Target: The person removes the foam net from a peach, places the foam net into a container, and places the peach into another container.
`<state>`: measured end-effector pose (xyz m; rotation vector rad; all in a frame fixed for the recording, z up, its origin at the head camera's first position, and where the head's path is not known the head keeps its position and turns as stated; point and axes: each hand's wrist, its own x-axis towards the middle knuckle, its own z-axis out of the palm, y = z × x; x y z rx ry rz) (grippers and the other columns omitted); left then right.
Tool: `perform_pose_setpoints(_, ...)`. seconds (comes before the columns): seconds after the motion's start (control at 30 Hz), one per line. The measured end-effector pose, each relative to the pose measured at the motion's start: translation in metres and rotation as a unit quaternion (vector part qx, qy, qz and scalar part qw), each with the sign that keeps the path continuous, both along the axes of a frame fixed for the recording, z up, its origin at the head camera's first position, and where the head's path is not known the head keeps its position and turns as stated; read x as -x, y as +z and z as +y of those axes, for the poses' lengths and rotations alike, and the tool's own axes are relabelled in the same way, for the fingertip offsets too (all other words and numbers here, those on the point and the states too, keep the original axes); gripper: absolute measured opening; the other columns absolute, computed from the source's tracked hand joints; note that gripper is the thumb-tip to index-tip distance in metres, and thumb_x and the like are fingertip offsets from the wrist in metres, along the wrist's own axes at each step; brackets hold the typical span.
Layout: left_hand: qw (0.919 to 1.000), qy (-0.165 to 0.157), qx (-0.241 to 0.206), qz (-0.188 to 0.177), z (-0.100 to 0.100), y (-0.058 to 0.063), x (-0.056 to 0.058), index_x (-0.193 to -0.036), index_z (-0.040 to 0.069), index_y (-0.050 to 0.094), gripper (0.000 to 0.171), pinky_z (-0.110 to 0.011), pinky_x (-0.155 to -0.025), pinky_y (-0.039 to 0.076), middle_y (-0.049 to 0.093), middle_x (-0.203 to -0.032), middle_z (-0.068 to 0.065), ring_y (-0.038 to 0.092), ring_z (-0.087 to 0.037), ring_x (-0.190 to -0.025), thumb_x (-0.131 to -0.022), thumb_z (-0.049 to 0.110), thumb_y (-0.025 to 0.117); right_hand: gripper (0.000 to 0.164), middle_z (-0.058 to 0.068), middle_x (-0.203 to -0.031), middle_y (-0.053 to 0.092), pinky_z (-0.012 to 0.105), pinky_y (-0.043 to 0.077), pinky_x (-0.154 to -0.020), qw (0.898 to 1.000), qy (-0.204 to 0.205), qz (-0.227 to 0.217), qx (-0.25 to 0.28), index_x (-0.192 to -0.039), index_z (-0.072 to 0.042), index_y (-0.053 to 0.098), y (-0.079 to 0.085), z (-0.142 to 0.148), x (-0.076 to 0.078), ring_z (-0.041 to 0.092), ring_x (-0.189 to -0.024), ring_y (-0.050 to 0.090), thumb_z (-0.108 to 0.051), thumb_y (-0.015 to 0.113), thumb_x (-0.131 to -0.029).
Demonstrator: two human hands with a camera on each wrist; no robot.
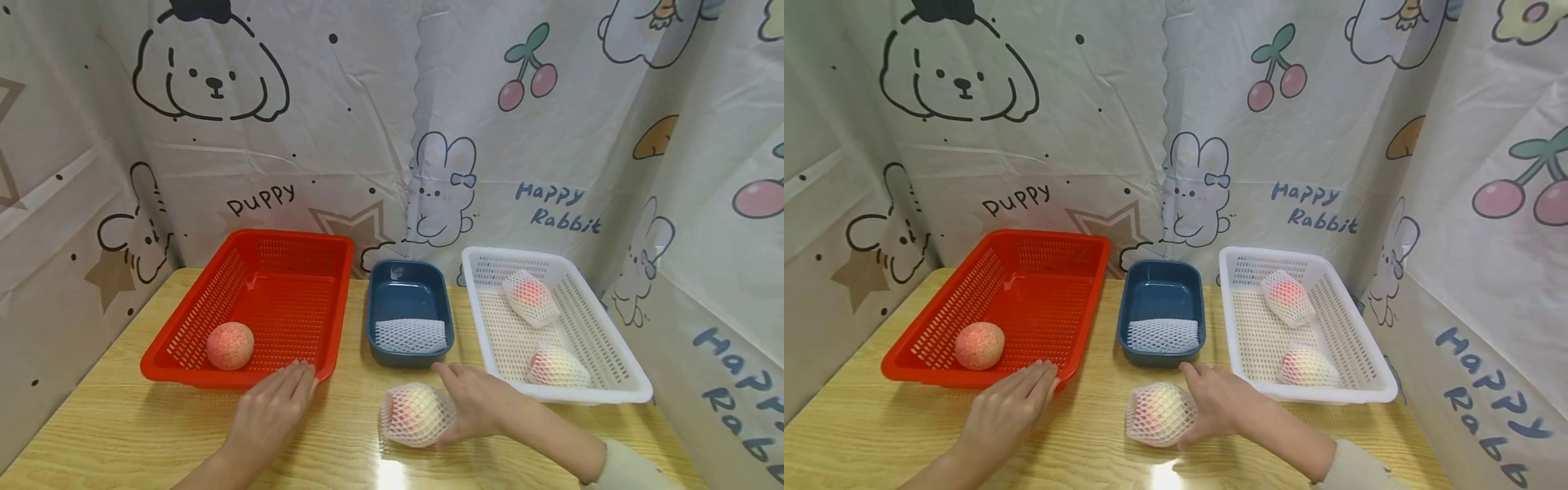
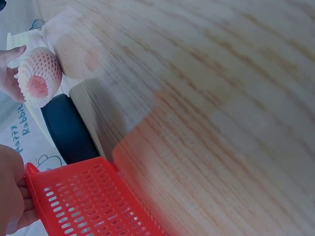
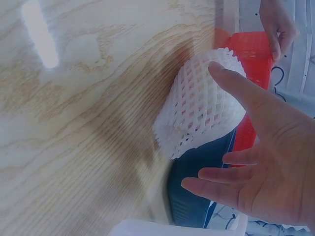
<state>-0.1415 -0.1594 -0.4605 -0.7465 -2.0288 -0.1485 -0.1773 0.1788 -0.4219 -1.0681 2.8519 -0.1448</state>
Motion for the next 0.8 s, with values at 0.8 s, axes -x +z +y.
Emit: perform_pose_setpoints(0.8,1.0,0.002,0.0,0.001,-0.001,-0.001,0.0,-0.097,-0.009,0.071,0.051,-0.048,-0.066,0.06,0.072,-0.09,-0.023,0.072,-0.037,-0.076,-0.111,0.017,0.03,0.111,0.024,-0.126,0.059,0.047,0.054,-0.091,1.0,0.004,-0.001,0.004,-0.14,0.005,0.044,-0.003,-0.009,-0.002,0.039,-0.106,0.064,-0.054,0.091,-0.058)
